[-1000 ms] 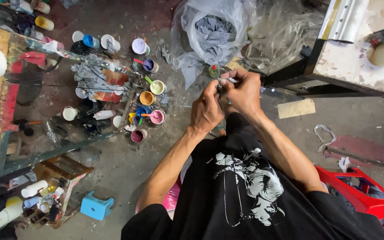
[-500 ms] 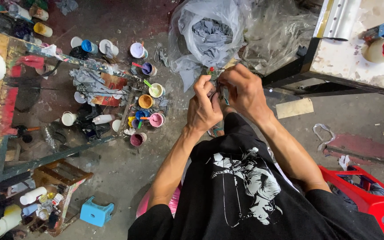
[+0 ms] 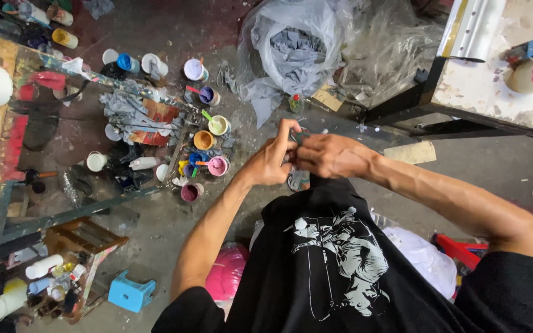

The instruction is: The person performs screen printing on t-shirts and then uses a wrench to adjust or repair a component of the printing equipment.

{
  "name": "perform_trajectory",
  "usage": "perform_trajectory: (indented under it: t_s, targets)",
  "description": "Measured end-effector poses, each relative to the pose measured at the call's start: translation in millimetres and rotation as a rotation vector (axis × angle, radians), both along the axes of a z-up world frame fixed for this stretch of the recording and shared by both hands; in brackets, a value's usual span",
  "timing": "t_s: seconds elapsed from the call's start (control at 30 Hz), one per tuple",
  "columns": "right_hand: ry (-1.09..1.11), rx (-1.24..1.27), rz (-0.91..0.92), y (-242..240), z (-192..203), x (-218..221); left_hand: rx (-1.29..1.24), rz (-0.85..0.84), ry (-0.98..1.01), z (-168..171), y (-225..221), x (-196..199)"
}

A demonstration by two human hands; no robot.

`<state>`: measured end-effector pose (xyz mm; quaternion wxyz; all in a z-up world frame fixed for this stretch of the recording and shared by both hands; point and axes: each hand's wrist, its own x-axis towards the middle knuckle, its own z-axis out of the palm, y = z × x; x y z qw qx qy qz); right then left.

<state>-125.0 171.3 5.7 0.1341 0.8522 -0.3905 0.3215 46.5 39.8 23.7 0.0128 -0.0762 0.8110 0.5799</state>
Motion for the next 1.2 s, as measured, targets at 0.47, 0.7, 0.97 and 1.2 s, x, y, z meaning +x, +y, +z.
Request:
perform_trajectory:
  t_s: [0.47, 0.7, 0.97, 1.2]
  targets:
    - [-0.171, 0.422, -0.496, 23.4, -115.2, 0.3, -0.107, 0.127, 0.007, 65.9, 4.2, -4.1]
    - [-1.219, 0.512, -0.708, 21.3, -39.0, -7.4, -0.418, 0.275, 0.026, 92.7, -2.0, 2.7]
    - [-0.828, 0.026, -0.572, 9.2, 61.0, 1.3, -0.510, 0.268, 0.138, 90.3, 9.3, -10.1]
    - [-0.430, -0.158, -0.417, -6.3, 58.0, 9.6, -0.440, 0.135, 0.145, 90.0, 2.9, -4.3]
